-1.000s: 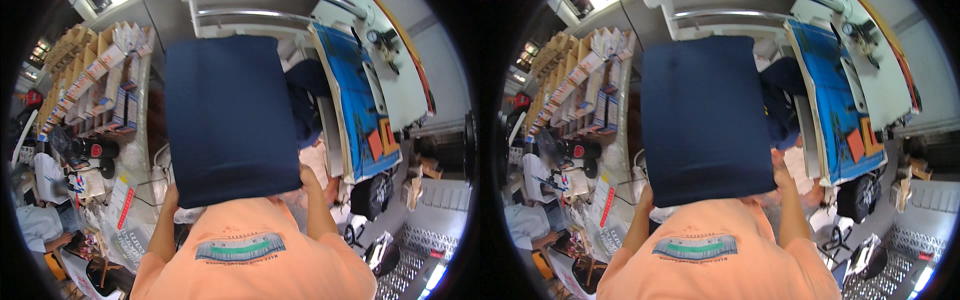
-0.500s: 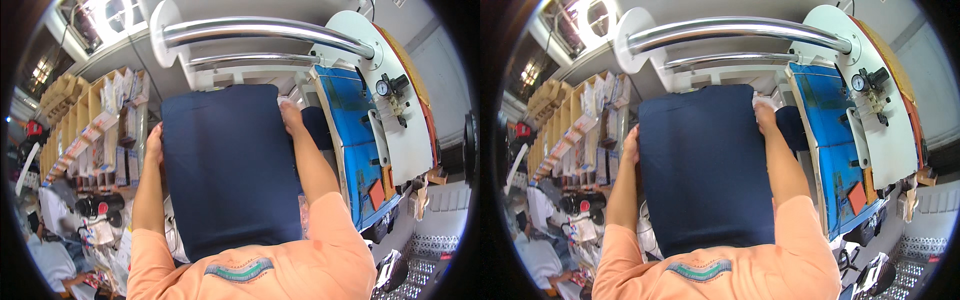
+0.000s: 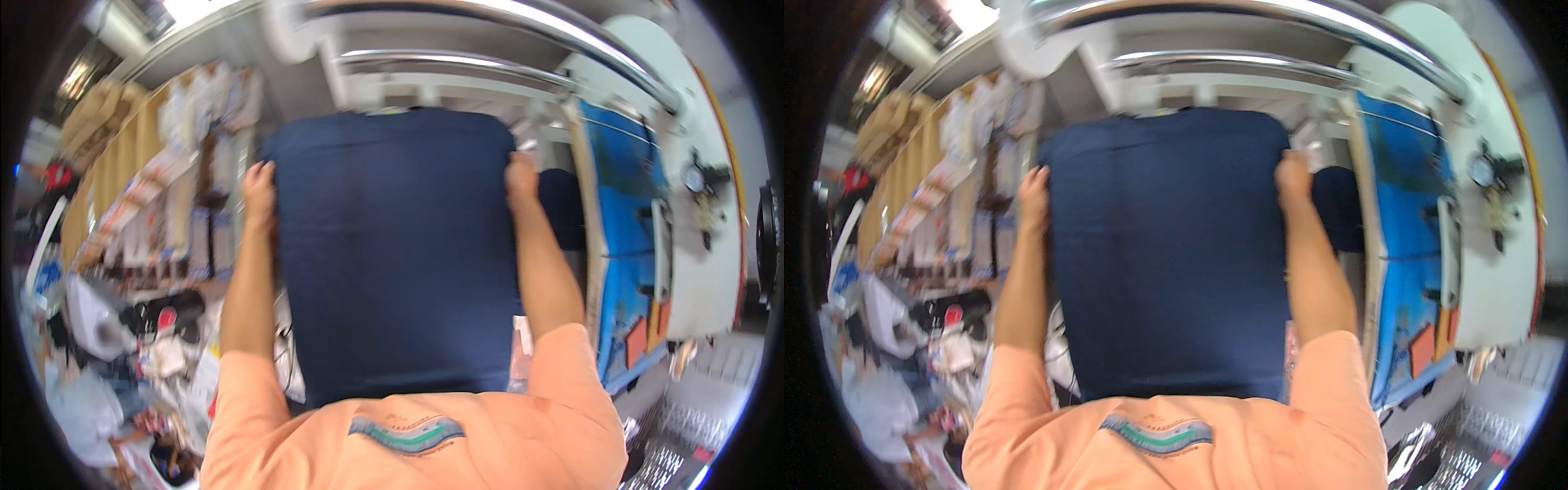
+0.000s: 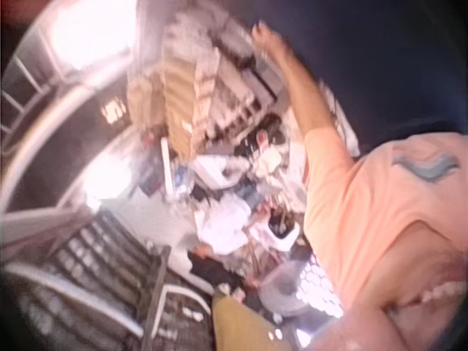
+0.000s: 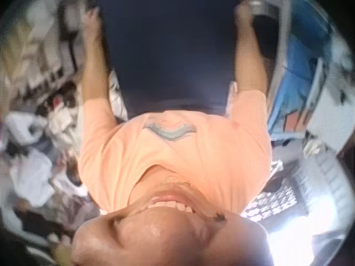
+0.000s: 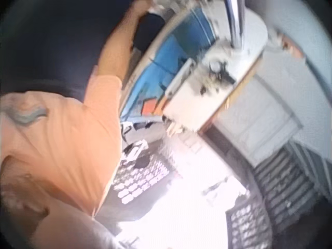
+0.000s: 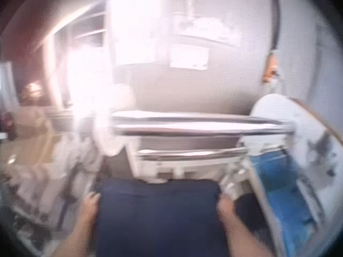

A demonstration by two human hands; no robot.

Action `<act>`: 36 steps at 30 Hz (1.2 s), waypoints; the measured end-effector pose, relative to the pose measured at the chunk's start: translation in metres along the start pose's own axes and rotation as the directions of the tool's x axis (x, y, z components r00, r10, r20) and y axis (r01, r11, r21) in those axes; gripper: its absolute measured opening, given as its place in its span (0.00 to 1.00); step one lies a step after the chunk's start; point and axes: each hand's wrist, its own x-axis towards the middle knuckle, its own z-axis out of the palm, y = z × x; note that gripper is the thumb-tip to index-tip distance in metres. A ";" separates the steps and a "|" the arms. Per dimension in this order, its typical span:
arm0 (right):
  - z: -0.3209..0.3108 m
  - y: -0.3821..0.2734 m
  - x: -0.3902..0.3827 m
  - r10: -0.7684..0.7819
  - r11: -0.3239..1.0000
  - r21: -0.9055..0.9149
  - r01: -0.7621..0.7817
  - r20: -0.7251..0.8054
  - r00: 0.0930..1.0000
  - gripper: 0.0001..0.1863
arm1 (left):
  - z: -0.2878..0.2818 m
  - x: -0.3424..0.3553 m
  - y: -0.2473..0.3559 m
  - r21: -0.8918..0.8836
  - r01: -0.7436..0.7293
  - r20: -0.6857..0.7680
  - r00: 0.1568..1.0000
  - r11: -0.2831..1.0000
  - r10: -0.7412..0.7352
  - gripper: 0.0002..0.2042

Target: The person places navy blue t-shirts on a heat press, aligns them, and operates the machine to apply printed graphics. They then remove the shirts, fold them, and place them into a cardboard box.

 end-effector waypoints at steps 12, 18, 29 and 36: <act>-0.005 0.011 0.020 -0.088 0.996 0.002 0.089 -0.103 0.991 0.22 | 0.013 0.022 -0.018 0.155 -0.156 -0.121 0.977 0.976 0.175 0.15; -0.015 -0.030 -0.009 -0.550 0.792 -0.386 0.473 -0.116 0.827 0.22 | 0.011 -0.001 0.034 0.494 -0.370 -0.107 0.872 0.786 0.478 0.09; 0.035 -0.062 -0.081 -0.737 0.413 -0.550 0.726 0.267 0.621 0.31 | 0.056 -0.036 0.073 0.554 -0.733 0.438 0.660 0.395 0.610 0.17; -0.015 -0.022 -0.125 -0.792 0.556 -0.387 0.736 0.020 0.610 0.22 | 0.001 -0.127 0.075 0.489 -0.686 0.331 0.717 0.538 0.613 0.21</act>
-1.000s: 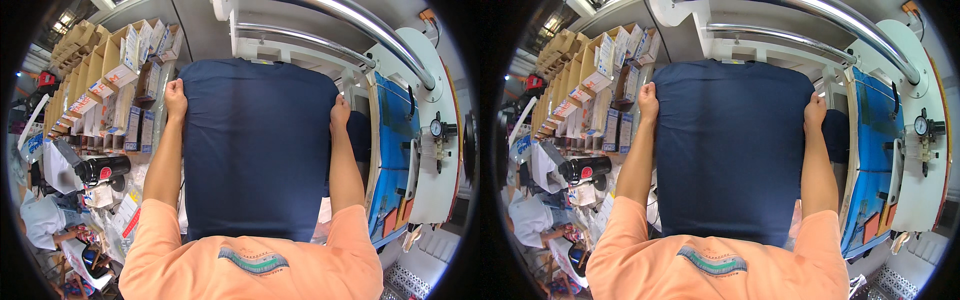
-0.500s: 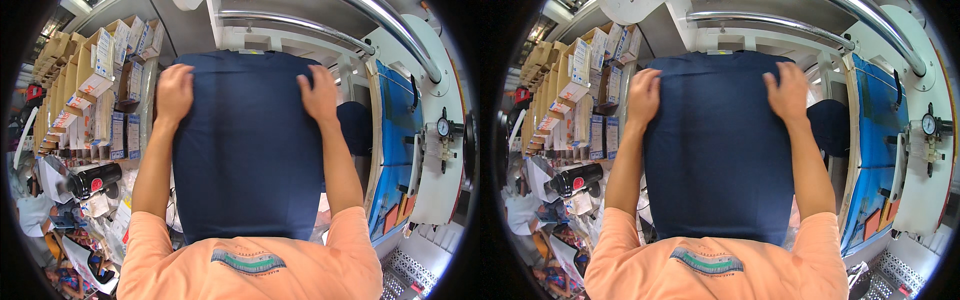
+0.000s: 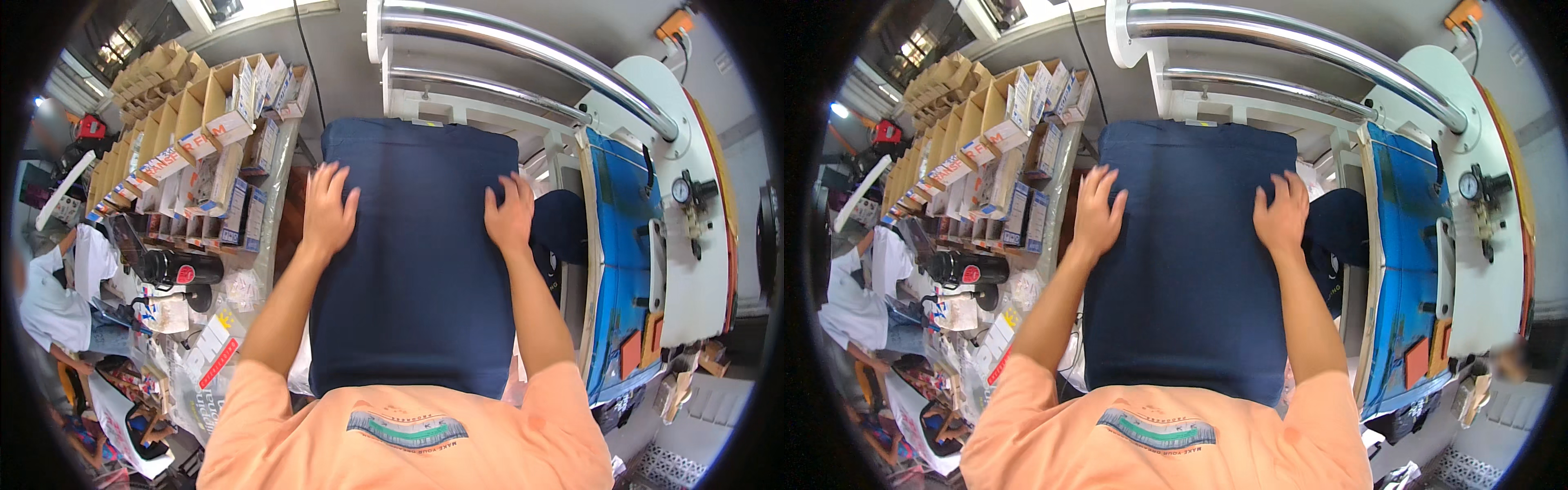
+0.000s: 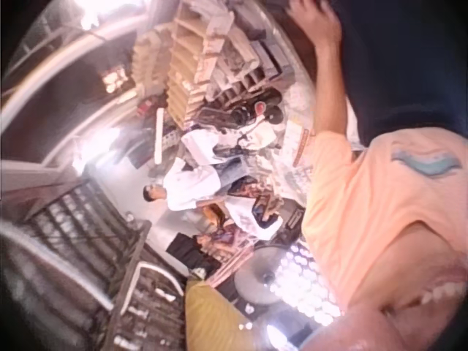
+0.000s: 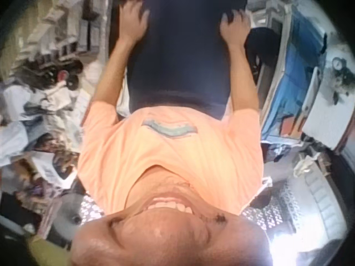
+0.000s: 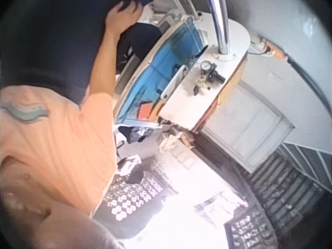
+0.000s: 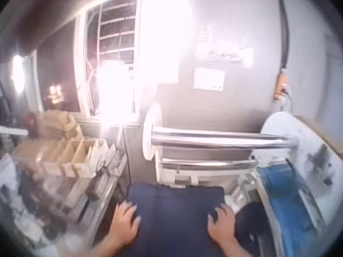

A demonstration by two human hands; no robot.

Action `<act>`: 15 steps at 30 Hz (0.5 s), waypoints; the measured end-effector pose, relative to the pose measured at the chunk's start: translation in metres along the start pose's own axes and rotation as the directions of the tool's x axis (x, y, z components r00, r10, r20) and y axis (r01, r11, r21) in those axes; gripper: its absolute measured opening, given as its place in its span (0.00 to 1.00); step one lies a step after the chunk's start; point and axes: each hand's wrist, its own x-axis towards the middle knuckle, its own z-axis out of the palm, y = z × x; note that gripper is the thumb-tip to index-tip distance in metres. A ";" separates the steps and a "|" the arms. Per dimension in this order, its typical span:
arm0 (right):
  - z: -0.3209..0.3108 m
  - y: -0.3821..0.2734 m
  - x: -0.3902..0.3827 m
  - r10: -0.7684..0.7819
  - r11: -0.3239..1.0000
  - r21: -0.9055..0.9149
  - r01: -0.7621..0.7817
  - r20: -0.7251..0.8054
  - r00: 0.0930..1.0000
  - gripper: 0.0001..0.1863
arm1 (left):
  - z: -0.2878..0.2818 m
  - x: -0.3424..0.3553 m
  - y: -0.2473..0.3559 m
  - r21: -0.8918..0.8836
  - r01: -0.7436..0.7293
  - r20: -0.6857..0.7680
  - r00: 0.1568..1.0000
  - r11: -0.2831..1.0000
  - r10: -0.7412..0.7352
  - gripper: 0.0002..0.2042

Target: The person places navy blue t-shirts on a heat press, aligns them, and operates the machine to apply printed graphics. They then remove the shirts, fold them, and place them into a cardboard box.

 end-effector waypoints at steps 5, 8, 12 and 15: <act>-0.099 -0.009 -0.170 0.191 0.982 -0.004 -0.191 0.081 0.978 0.21 | -0.078 -0.170 0.038 -0.035 0.327 -0.033 0.944 0.945 -0.328 0.21; -0.125 -0.003 -0.236 0.662 0.748 -0.038 -0.663 0.121 0.740 0.20 | -0.103 -0.220 0.057 -0.134 0.583 0.066 0.812 0.801 -0.580 0.16; -0.124 -0.018 -0.228 0.643 0.766 -0.165 -0.621 0.213 0.736 0.19 | -0.112 -0.248 0.060 -0.105 0.576 0.096 0.817 0.810 -0.569 0.13; -0.132 -0.013 -0.216 0.516 0.853 -0.271 -0.446 0.305 0.801 0.20 | -0.120 -0.243 0.055 -0.035 0.568 0.150 0.816 0.822 -0.558 0.09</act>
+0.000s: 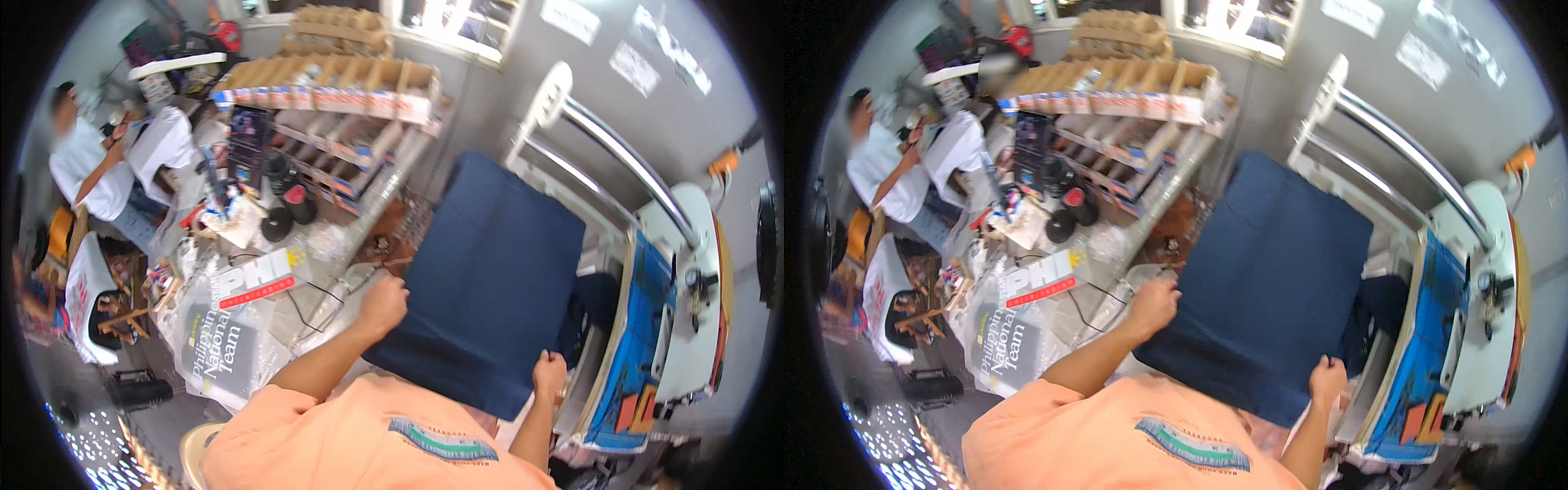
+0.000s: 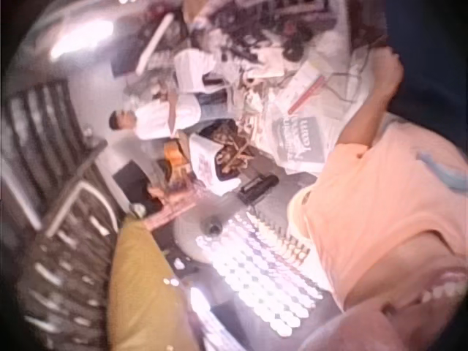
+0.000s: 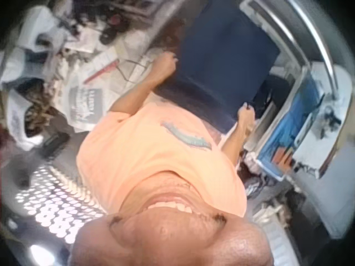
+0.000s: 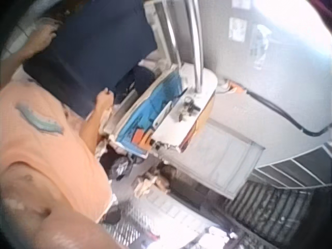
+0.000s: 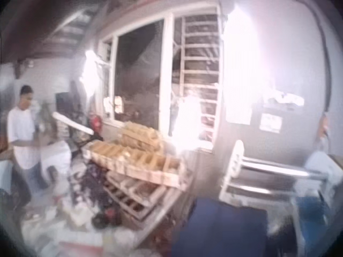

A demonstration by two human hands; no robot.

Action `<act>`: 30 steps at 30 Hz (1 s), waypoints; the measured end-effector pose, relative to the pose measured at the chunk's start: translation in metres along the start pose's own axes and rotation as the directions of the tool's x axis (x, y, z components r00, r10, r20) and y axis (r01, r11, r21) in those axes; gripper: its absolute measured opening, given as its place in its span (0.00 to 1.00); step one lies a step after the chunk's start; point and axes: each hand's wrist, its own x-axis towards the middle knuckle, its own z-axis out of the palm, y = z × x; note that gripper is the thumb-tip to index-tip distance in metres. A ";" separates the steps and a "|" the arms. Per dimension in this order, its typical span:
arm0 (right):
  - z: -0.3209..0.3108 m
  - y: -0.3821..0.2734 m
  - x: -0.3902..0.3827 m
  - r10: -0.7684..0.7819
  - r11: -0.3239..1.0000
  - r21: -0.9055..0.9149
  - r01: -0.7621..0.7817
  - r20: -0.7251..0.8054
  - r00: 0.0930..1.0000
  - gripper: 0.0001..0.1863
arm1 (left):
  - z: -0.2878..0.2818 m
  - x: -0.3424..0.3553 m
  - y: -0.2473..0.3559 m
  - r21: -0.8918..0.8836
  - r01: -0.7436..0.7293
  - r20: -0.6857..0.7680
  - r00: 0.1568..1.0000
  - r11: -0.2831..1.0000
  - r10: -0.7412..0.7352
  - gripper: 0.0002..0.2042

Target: The person places navy blue t-shirts on a heat press, aligns them, and operates the machine to apply printed graphics. They then remove the shirts, fold them, and place them into a cardboard box.

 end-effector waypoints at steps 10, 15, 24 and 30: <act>-0.080 -0.083 -0.058 0.090 0.982 -0.175 -0.075 0.079 0.993 0.39 | 0.000 0.003 0.014 0.222 -0.042 0.076 0.997 0.974 0.026 0.10; -0.073 -0.067 -0.059 0.065 0.986 -0.161 -0.048 0.107 0.992 0.41 | -0.027 0.001 0.023 0.079 0.030 0.096 0.995 0.996 -0.038 0.09; -0.085 -0.074 -0.074 0.140 0.990 -0.026 -0.139 0.047 0.989 0.45 | -0.025 0.002 0.035 0.121 0.107 0.113 0.986 0.987 -0.121 0.10; 0.020 0.033 0.016 0.005 1.000 -0.018 -0.008 -0.189 0.982 0.26 | 0.009 0.010 0.030 0.133 0.041 0.115 0.992 0.990 -0.056 0.10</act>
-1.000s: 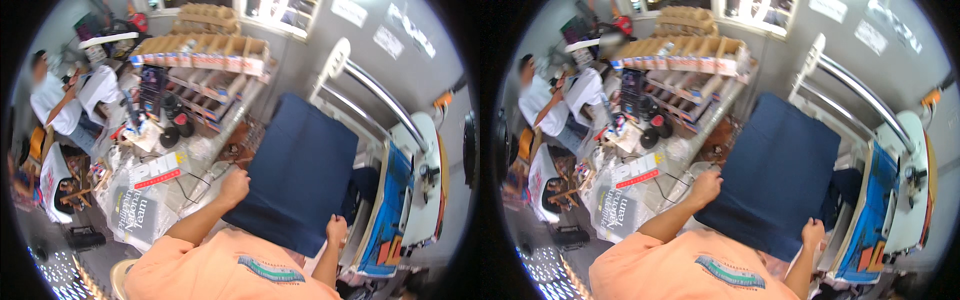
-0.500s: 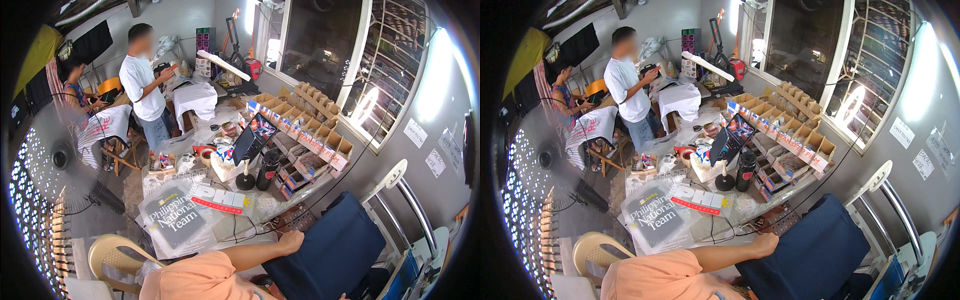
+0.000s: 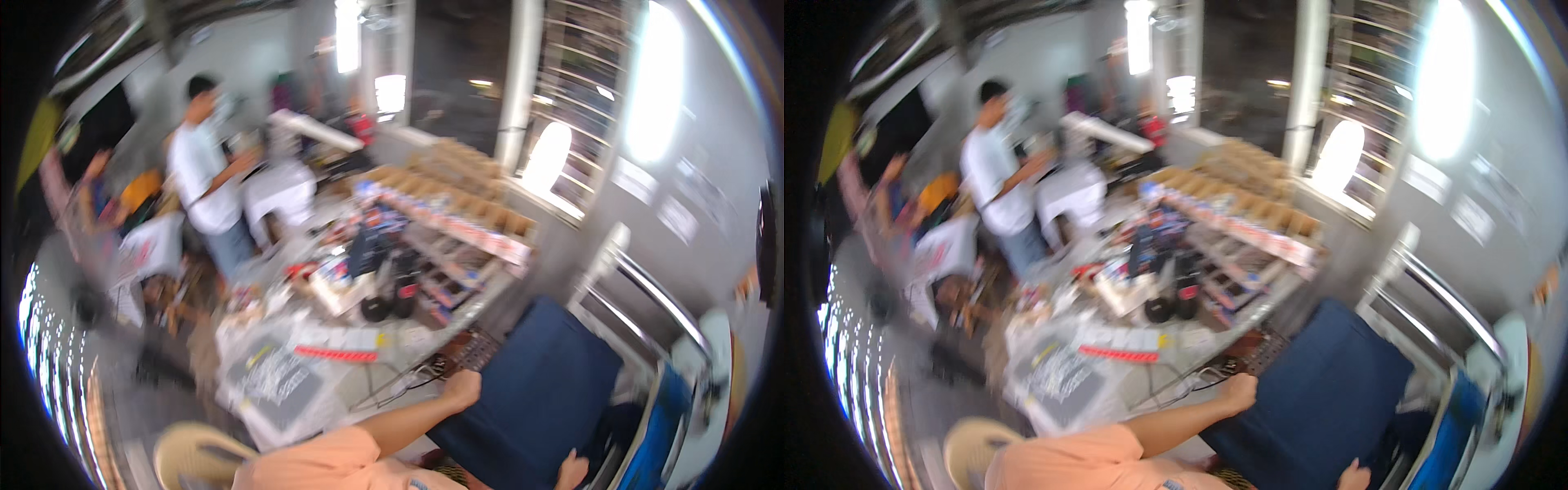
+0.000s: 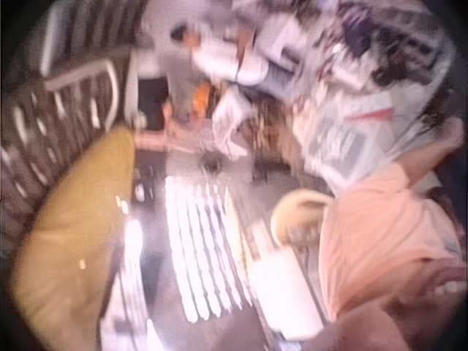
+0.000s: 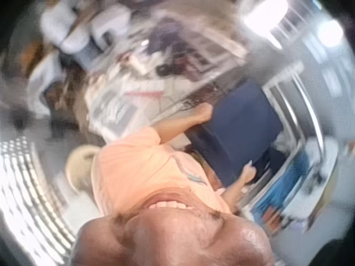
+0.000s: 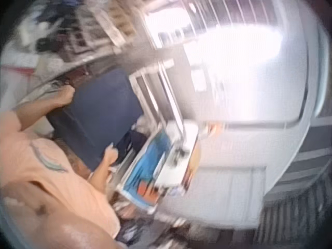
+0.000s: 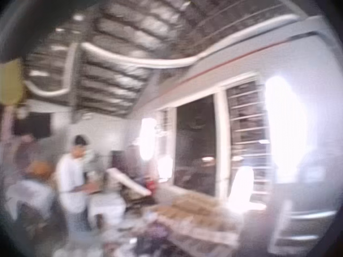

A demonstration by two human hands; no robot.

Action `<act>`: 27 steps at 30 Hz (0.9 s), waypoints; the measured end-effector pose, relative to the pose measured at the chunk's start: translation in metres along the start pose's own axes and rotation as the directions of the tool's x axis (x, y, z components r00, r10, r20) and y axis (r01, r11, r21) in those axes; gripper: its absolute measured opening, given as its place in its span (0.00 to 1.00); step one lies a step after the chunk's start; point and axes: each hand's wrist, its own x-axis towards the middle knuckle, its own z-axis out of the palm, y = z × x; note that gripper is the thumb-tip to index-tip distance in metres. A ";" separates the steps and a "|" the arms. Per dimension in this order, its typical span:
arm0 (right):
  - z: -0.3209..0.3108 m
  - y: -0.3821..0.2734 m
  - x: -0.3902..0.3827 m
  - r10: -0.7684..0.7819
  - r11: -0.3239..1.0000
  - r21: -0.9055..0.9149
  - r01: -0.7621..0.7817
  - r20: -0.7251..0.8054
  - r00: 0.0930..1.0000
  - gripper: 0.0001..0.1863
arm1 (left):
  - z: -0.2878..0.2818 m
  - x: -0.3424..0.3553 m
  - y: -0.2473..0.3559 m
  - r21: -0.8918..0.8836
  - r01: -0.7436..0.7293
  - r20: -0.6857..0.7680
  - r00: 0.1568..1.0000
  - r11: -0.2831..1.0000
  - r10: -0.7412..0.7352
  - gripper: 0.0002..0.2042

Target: The person places navy blue t-shirts on a heat press, aligns them, and operates the machine to apply printed graphics. They then remove the shirts, fold them, and place them into a cardboard box.

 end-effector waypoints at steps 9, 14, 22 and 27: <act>-0.042 -0.028 -0.023 0.199 0.924 0.281 -0.260 0.227 0.953 0.21 | 0.004 -0.002 -0.013 0.098 0.005 -0.171 0.985 0.995 0.012 0.16; -0.048 -0.013 -0.039 0.161 0.872 0.437 -0.223 0.173 0.972 0.19 | 0.008 0.005 -0.004 0.281 0.093 -0.132 0.990 0.955 -0.057 0.14; -0.004 0.021 -0.036 0.065 0.736 0.672 -0.081 0.048 0.997 0.14 | 0.038 -0.004 -0.037 -0.093 0.003 -0.163 0.987 0.996 -0.018 0.16; -0.001 0.019 -0.040 0.034 0.675 0.736 -0.040 0.022 0.999 0.16 | 0.036 -0.011 -0.042 -0.111 0.012 -0.183 0.983 0.994 -0.032 0.20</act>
